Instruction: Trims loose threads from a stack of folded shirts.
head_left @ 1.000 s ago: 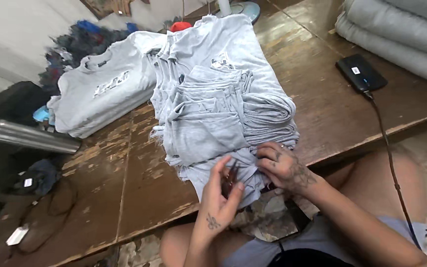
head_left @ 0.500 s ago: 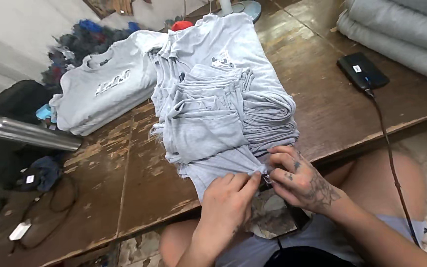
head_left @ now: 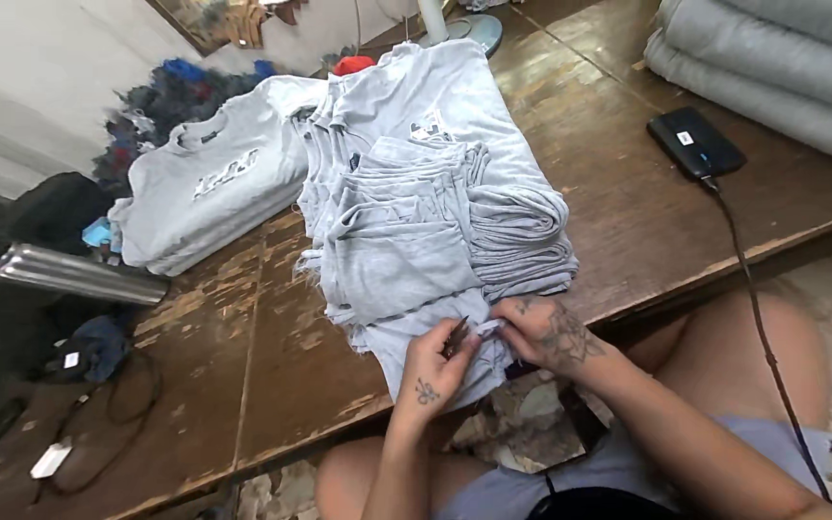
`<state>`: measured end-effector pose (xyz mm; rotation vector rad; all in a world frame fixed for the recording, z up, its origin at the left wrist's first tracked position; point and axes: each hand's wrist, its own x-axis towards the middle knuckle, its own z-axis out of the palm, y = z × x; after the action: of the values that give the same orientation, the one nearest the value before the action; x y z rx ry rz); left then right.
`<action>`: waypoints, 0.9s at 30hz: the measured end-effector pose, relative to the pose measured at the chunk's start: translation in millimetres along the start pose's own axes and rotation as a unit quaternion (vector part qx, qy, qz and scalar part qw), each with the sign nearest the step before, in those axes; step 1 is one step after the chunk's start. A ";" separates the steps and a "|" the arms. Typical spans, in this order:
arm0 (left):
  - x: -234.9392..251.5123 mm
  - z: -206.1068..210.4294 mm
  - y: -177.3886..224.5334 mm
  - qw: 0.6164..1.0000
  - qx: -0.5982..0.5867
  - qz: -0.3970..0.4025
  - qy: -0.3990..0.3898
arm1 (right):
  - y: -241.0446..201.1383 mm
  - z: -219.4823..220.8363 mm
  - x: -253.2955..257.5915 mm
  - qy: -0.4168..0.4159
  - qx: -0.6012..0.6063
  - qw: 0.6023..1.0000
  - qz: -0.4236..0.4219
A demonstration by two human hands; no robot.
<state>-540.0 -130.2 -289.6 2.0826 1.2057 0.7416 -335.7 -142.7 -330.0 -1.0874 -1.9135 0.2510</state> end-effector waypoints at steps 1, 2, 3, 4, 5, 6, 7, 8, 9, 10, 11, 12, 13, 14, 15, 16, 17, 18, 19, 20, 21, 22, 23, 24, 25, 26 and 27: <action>-0.5 -0.7 -1.3 1.000 -0.005 0.003 0.000 | 2.3 -6.6 -1.3 -0.017 0.005 1.000 0.007; -2.1 -2.2 -2.6 1.000 -0.004 0.009 -0.004 | 4.8 -14.1 -4.4 -0.035 0.004 0.999 0.013; -4.8 -3.9 -4.2 1.000 0.006 0.016 -0.012 | 6.6 -21.4 -8.6 -0.053 -0.001 0.998 0.017; -7.2 -5.6 -5.3 0.999 0.021 0.024 -0.021 | 7.9 -27.3 -12.8 -0.061 -0.009 0.998 0.014; -8.7 -7.2 -4.9 0.998 0.042 0.032 -0.028 | 8.0 -32.2 -16.1 -0.065 -0.019 0.998 0.011; -10.0 -8.8 -2.5 0.997 0.066 0.040 -0.032 | 7.1 -35.3 -19.2 -0.064 -0.029 0.997 0.008; -10.9 -10.8 2.5 0.994 0.092 0.047 -0.039 | 5.7 -37.0 -22.3 -0.063 -0.039 0.997 0.005; -11.9 -12.3 8.1 0.990 0.120 0.060 -0.041 | 3.7 -38.0 -24.8 -0.061 -0.046 0.997 0.003; -12.9 -13.5 13.2 0.985 0.147 0.080 -0.037 | 1.3 -39.2 -26.5 -0.062 -0.050 0.997 0.002; -13.8 -14.6 18.3 0.979 0.172 0.107 -0.029 | -1.2 -40.8 -27.6 -0.064 -0.054 0.997 0.002; -14.1 -16.1 23.6 0.971 0.194 0.136 -0.022 | -3.2 -41.9 -28.4 -0.064 -0.056 0.996 0.002; -14.0 -18.0 29.0 0.963 0.215 0.163 -0.021 | -4.8 -42.4 -28.6 -0.062 -0.059 0.996 -0.001; -13.5 -19.8 34.0 0.953 0.235 0.188 -0.024 | -5.7 -41.6 -28.7 -0.057 -0.062 0.996 -0.007; -12.6 -20.5 37.9 0.944 0.252 0.209 -0.028 | -6.5 -39.9 -28.8 -0.047 -0.066 0.997 -0.016; -10.9 -20.2 40.6 0.935 0.271 0.227 -0.031 | -7.5 -38.3 -28.5 -0.035 -0.069 0.997 -0.025; -8.5 -18.7 42.1 0.926 0.287 0.243 -0.031 | -8.7 -37.3 -27.7 -0.025 -0.071 0.997 -0.031; -6.0 -16.5 42.6 0.919 0.300 0.255 -0.029 | -10.1 -37.0 -26.9 -0.019 -0.071 0.997 -0.035; -3.8 -14.3 42.4 0.912 0.313 0.264 -0.027 | -11.8 -36.6 -26.3 -0.015 -0.069 0.997 -0.036; -2.0 -12.7 41.7 0.907 0.323 0.270 -0.023 | -13.3 -35.8 -26.0 -0.011 -0.068 0.997 -0.038; -1.2 -12.9 41.1 0.904 0.328 0.272 -0.022 | -14.4 -35.1 -26.0 -0.010 -0.067 0.997 -0.038; -1.2 -14.6 41.3 0.904 0.330 0.272 -0.023 | -14.8 -34.8 -26.0 -0.009 -0.065 0.997 -0.037; -1.8 -16.8 41.8 0.905 0.328 0.269 -0.022 | -14.7 -35.1 -26.3 -0.007 -0.062 0.997 -0.034; -2.8 -18.7 42.3 0.907 0.324 0.268 -0.022 | -15.0 -36.2 -26.8 -0.004 -0.058 0.998 -0.030; -3.7 -19.6 42.9 0.908 0.322 0.268 -0.023 | -15.7 -37.3 -27.3 -0.002 -0.051 0.998 -0.026; -4.2 -18.8 43.1 0.907 0.323 0.269 -0.023 | -16.6 -38.1 -27.8 -0.001 -0.044 0.999 -0.023; -4.3 -16.7 42.2 0.905 0.325 0.272 -0.023 | -17.1 -37.7 -27.9 0.000 -0.038 0.999 -0.024; -4.3 -14.5 40.7 0.903 0.329 0.275 -0.022 | -17.3 -36.3 -27.9 0.002 -0.033 0.999 -0.025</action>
<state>-530.1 -146.8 -250.7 3.0591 0.9114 0.5518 -311.5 -183.0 -316.3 -1.0797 -1.9540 0.1584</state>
